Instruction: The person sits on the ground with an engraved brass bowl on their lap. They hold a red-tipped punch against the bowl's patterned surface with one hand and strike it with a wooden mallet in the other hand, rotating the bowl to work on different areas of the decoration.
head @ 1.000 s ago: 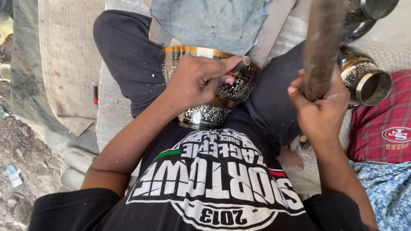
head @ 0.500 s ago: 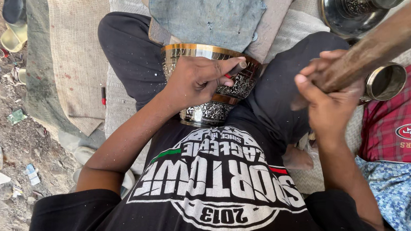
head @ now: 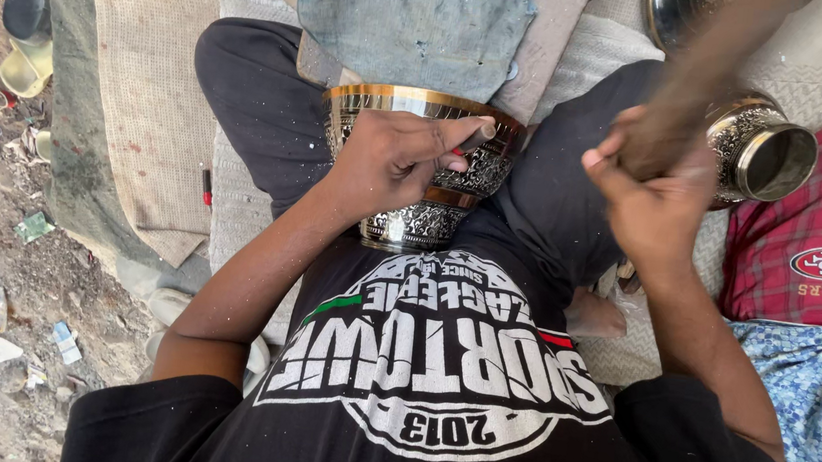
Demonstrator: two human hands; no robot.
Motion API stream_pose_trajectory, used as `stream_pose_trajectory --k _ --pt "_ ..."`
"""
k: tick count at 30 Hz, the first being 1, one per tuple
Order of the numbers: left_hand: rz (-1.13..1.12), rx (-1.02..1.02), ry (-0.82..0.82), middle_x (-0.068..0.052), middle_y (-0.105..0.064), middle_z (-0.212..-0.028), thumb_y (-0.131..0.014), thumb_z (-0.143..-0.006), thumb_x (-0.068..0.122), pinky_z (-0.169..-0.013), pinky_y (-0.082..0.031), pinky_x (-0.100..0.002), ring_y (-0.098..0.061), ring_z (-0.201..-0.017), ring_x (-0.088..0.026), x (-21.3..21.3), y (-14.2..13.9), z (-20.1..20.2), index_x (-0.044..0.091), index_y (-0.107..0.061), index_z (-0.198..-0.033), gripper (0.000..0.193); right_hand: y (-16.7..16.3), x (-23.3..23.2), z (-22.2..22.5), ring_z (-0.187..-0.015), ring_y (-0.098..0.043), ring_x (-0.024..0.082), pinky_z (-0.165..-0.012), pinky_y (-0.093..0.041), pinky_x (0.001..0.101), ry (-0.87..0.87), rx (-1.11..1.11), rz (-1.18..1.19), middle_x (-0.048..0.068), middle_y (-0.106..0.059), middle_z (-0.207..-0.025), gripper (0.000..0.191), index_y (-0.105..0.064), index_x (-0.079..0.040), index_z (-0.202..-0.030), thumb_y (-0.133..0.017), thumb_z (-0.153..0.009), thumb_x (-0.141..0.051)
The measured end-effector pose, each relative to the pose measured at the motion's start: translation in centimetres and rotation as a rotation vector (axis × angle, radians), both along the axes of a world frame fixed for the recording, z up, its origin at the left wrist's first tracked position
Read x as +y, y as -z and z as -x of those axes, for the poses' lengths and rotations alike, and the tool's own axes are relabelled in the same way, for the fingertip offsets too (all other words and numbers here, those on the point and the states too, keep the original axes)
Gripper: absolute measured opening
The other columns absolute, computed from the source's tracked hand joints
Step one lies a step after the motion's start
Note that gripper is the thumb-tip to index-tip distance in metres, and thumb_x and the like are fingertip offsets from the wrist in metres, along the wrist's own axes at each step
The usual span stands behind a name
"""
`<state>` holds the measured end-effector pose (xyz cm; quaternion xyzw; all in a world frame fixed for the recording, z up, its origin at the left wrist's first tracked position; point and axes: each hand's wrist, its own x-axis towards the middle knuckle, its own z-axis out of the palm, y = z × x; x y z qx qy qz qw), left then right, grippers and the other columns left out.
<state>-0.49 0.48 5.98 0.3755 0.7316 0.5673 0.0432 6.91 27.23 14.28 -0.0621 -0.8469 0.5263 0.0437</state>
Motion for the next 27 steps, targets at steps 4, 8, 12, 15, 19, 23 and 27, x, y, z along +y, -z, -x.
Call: stream_pose_trajectory --k 4,8,12,15,19,23,27 --pt "0.05 0.023 0.006 -0.004 -0.078 -0.09 -0.068 -0.08 -0.012 -0.064 -0.057 -0.029 -0.073 -0.07 -0.013 0.0 0.5 0.0 0.01 -0.07 -0.13 0.055 0.2 0.6 -0.4 -0.082 -0.066 0.014 -0.077 -0.052 0.0301 -0.009 -0.093 -0.227 0.004 -0.069 -0.09 0.039 -0.065 -0.005 -0.115 -0.076 -0.081 0.011" --pt "0.069 0.016 0.009 -0.004 -0.078 -0.088 -0.069 -0.079 -0.011 -0.061 -0.055 -0.029 -0.071 -0.067 -0.013 -0.1 0.9 -0.1 0.01 -0.071 -0.127 0.053 0.8 1.0 -0.9 -0.091 -0.067 0.012 -0.079 -0.051 0.0273 -0.131 -0.05 -0.46 0.007 -0.069 -0.1 0.031 -0.067 -0.002 -0.112 -0.076 -0.088 0.015" --pt "0.076 -0.02 0.015 -0.005 -0.077 -0.082 -0.068 -0.078 -0.014 -0.057 -0.054 -0.029 -0.069 -0.061 -0.014 -0.1 0.8 0.0 0.008 -0.072 -0.13 0.056 0.8 0.7 -0.9 -0.095 -0.067 0.011 -0.085 -0.054 0.0254 0.054 -0.141 -0.134 0.001 -0.071 -0.103 0.029 -0.065 -0.001 -0.114 -0.075 -0.09 0.011" --pt "0.074 -0.015 0.01 -0.005 -0.078 -0.087 -0.066 -0.076 -0.013 -0.061 -0.056 -0.028 -0.072 -0.066 -0.014 -0.1 0.5 0.1 0.009 -0.07 -0.131 0.059 0.6 0.2 -0.6 -0.089 -0.068 0.012 -0.08 -0.054 0.0259 0.067 -0.13 -0.153 0.002 -0.07 -0.096 0.031 -0.064 -0.002 -0.111 -0.073 -0.085 0.012" --pt "0.016 -0.019 0.012 -0.007 -0.078 -0.092 -0.068 -0.08 -0.013 -0.065 -0.058 -0.027 -0.074 -0.072 -0.015 -0.1 0.4 0.1 0.007 -0.068 -0.133 0.057 0.7 -0.2 -0.4 -0.092 -0.068 0.012 -0.083 -0.055 0.0258 0.063 -0.017 0.095 0.004 -0.07 -0.103 0.039 -0.061 -0.003 -0.12 -0.074 -0.088 0.015" --pt "0.088 -0.017 0.03 -0.005 -0.077 -0.084 -0.066 -0.08 -0.014 -0.067 -0.059 -0.028 -0.074 -0.069 -0.013 0.1 0.9 0.3 0.013 -0.074 -0.115 0.045 1.3 0.4 -0.7 -0.086 -0.069 0.023 -0.079 -0.052 0.0345 -0.143 -0.024 -0.702 0.011 -0.072 -0.094 0.044 -0.07 -0.007 -0.11 -0.074 -0.073 0.016" --pt "0.047 -0.028 0.026 -0.008 -0.077 -0.083 -0.067 -0.078 -0.013 -0.065 -0.059 -0.029 -0.073 -0.067 -0.015 -0.1 1.2 0.0 0.007 -0.076 -0.119 0.046 1.9 0.8 -1.1 -0.09 -0.064 0.01 -0.081 -0.053 0.0257 0.071 -0.074 0.09 0.003 -0.068 -0.1 0.038 -0.066 -0.004 -0.121 -0.078 -0.089 0.012"
